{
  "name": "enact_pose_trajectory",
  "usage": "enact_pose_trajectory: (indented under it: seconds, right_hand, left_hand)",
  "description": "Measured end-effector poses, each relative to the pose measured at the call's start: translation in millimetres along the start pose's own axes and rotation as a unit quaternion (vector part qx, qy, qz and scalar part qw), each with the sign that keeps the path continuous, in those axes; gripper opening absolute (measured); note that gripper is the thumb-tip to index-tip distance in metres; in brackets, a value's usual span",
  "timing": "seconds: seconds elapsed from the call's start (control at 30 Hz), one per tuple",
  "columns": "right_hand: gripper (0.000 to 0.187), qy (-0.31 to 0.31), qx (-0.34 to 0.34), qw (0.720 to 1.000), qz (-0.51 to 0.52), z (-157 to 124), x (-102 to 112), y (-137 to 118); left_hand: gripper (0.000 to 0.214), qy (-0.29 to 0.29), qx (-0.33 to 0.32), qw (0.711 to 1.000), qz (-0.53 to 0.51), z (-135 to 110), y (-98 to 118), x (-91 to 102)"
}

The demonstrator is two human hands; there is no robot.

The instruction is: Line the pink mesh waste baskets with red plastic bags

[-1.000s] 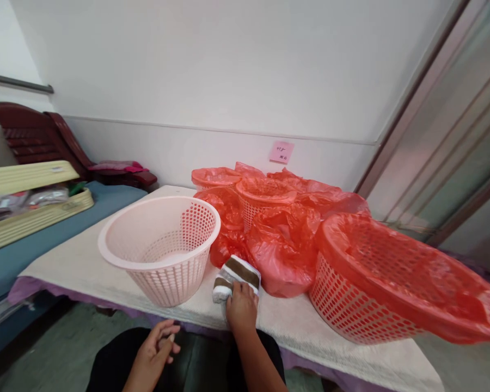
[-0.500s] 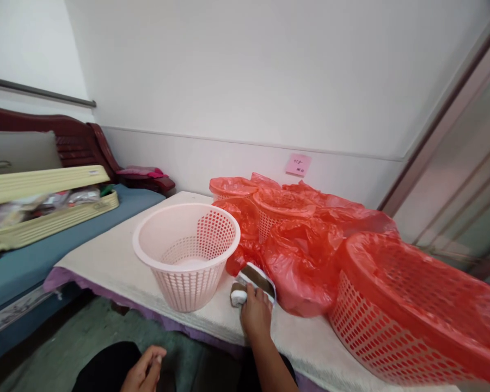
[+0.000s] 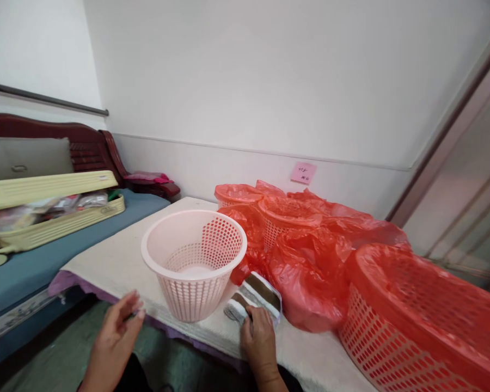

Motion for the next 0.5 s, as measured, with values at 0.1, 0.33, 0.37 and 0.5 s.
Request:
enact_pose_trajectory:
  seconds: [0.1, 0.33, 0.37, 0.5]
  right_hand:
    - [0.022, -0.051, -0.035, 0.998, 0.001, -2, -13, 4]
    - [0.029, -0.117, -0.082, 0.989, -0.025, 4, -16, -3]
    - [0.029, -0.130, -0.089, 0.987, -0.029, 5, -16, -4]
    - [0.029, -0.153, -0.107, 0.982, -0.033, 7, -14, -6]
  left_hand:
    - [0.072, 0.016, -0.128, 0.990, 0.060, 21, 67, -8.1]
    - [0.061, -0.069, -0.184, 0.968, 0.154, 40, 108, -37.0]
    - [0.057, -0.071, -0.186, 0.968, 0.152, 38, 105, -36.5]
    - [0.053, -0.027, -0.200, 0.970, 0.138, 33, 92, -19.4]
Point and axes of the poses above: each hand's wrist, its own z-axis towards the middle knuckle, its own x-axis out of the back of the hand, y = z × x, the point moved 4 cm from there along z, towards the middle knuckle, and after that the axes turned 9 degrees about x, right-handed, at the moved point
